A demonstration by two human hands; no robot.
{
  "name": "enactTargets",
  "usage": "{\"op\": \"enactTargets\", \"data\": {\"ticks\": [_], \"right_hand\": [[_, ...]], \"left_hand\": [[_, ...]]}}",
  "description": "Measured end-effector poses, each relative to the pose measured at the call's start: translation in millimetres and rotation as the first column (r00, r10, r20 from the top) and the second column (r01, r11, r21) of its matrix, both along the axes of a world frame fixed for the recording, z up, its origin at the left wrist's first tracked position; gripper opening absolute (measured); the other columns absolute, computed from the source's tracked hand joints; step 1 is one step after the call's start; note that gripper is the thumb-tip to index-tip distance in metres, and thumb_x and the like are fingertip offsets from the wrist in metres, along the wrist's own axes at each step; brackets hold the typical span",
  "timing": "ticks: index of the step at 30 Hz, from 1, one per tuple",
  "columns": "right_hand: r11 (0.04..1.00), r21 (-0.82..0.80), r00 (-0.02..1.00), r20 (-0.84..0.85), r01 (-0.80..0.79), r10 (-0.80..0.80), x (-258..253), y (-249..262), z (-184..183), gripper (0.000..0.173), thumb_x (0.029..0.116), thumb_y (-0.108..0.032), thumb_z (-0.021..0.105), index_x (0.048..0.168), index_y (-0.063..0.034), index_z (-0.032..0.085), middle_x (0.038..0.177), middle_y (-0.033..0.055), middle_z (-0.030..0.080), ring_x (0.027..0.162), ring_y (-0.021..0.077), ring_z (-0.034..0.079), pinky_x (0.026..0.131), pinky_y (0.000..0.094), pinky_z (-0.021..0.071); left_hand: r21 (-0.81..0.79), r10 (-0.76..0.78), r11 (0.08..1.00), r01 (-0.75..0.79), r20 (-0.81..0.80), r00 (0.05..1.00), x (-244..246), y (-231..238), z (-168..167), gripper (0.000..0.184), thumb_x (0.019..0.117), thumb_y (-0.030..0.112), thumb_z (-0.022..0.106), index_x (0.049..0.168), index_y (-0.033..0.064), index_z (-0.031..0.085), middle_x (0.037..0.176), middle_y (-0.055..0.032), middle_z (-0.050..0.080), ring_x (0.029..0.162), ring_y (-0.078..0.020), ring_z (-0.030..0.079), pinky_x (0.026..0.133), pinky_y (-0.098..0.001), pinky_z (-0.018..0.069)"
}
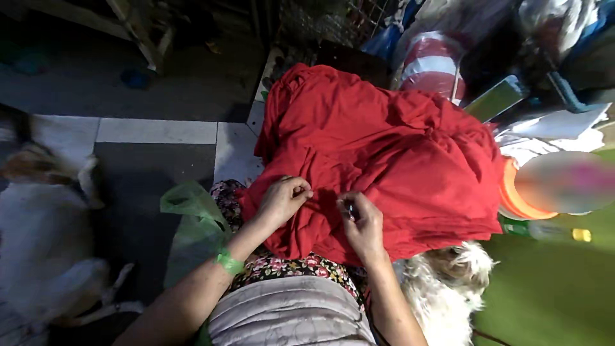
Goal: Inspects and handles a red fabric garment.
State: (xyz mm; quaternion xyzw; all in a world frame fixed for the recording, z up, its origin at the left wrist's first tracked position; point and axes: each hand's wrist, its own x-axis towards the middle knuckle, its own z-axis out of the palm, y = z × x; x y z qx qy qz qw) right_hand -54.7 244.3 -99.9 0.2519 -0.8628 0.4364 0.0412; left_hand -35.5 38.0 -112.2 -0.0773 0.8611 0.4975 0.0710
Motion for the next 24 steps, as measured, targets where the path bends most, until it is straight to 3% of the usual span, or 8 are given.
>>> {"op": "enactTargets", "data": {"ticks": [5,9,11,14,17,20,22,24], "right_hand": [[0.991,-0.135,0.998,-0.053,0.014,-0.022,4.1,5.6,-2.1,0.014,0.0908,-0.003,0.062,0.096,0.007,0.07,0.083,0.0114,0.071,0.071,0.0065,0.065,0.067,0.0185,0.0544],[0.955,-0.296,0.999,-0.042,0.016,-0.03,18.9,4.3,15.5,0.033,0.0883,-0.016,0.077,0.107,0.0054,0.059,0.09,0.0083,0.066,0.071,-0.0011,0.057,0.066,0.0127,0.0505],[0.969,-0.244,0.994,-0.08,0.046,-0.067,29.4,6.7,23.1,0.046,0.0845,-0.022,0.08,0.112,0.0054,0.056,0.095,0.0103,0.066,0.078,-0.0001,0.061,0.073,0.013,0.0527],[0.983,-0.105,0.981,-0.11,0.151,-0.162,40.3,20.6,22.4,0.038,0.0788,-0.004,0.07,0.11,0.0125,0.055,0.091,0.0178,0.066,0.073,0.006,0.063,0.068,0.016,0.0528],[0.971,-0.1,0.965,-0.127,0.219,-0.23,50.0,40.4,16.9,0.025,0.0847,-0.002,0.063,0.105,0.0111,0.059,0.093,0.0174,0.065,0.076,0.007,0.062,0.07,0.0161,0.0521],[0.974,-0.113,0.958,-0.188,0.198,-0.216,59.6,64.8,19.5,0.015,0.0962,-0.012,0.058,0.102,0.0004,0.062,0.098,0.0104,0.063,0.093,0.0051,0.062,0.083,0.015,0.051],[0.978,-0.071,0.958,-0.197,0.198,-0.209,65.2,78.1,20.6,0.015,0.0973,-0.014,0.056,0.099,-0.0012,0.063,0.098,0.011,0.063,0.095,0.0064,0.061,0.084,0.015,0.0503],[0.978,-0.049,0.963,-0.174,0.2,-0.206,69.9,87.7,12.0,0.016,0.0953,-0.011,0.057,0.098,0.0018,0.066,0.098,0.0147,0.064,0.095,0.0086,0.063,0.084,0.0157,0.0509]], "left_hand": [[0.147,0.151,0.98,-0.136,-0.096,0.984,9.7,-7.2,12.4,0.01,0.0916,0.015,0.074,0.095,0.0052,0.073,0.091,-0.0045,0.066,0.08,-0.0107,0.062,0.073,-0.0301,0.0536],[0.534,0.081,0.845,-0.011,-0.108,0.991,22.5,15.4,44.6,0.004,0.0916,0.011,0.069,0.091,0.0084,0.072,0.087,0.0058,0.07,0.08,-0.0013,0.066,0.076,-0.022,0.0573],[0.566,-0.057,0.809,0.16,-0.195,0.979,32.5,36.2,51.6,0.017,0.0977,0.015,0.064,0.101,0.0026,0.076,0.099,0.0027,0.071,0.094,0.0012,0.065,0.087,-0.0187,0.055],[0.516,-0.215,0.815,0.263,-0.152,0.965,39.1,46.8,62.5,0.029,0.1,0.017,0.059,0.107,-0.0065,0.074,0.118,-0.0142,0.071,0.117,-0.0082,0.063,0.104,-0.0242,0.0467],[0.549,-0.233,0.792,0.267,-0.133,0.963,40.3,43.5,49.4,0.029,0.1003,0.022,0.059,0.104,-0.0028,0.074,0.118,-0.0095,0.07,0.115,-0.0059,0.062,0.101,-0.022,0.0495],[0.639,-0.144,0.755,0.149,-0.06,0.988,42.1,40.8,40.2,0.027,0.0982,0.02,0.063,0.119,0.0024,0.065,0.116,-0.0026,0.069,0.1,-0.005,0.068,0.09,-0.0243,0.0575],[0.715,-0.117,0.698,0.041,0.058,0.991,39.2,36.3,40.2,0.042,0.0995,0.016,0.06,0.139,0.0031,0.055,0.132,-0.0078,0.063,0.106,-0.0133,0.07,0.094,-0.0307,0.0591],[0.786,-0.119,0.615,-0.061,0.169,0.978,34.1,34.1,39.4,0.048,0.1008,0.009,0.053,0.148,0.0035,0.048,0.14,-0.008,0.058,0.109,-0.0147,0.068,0.095,-0.0299,0.0575]]}}
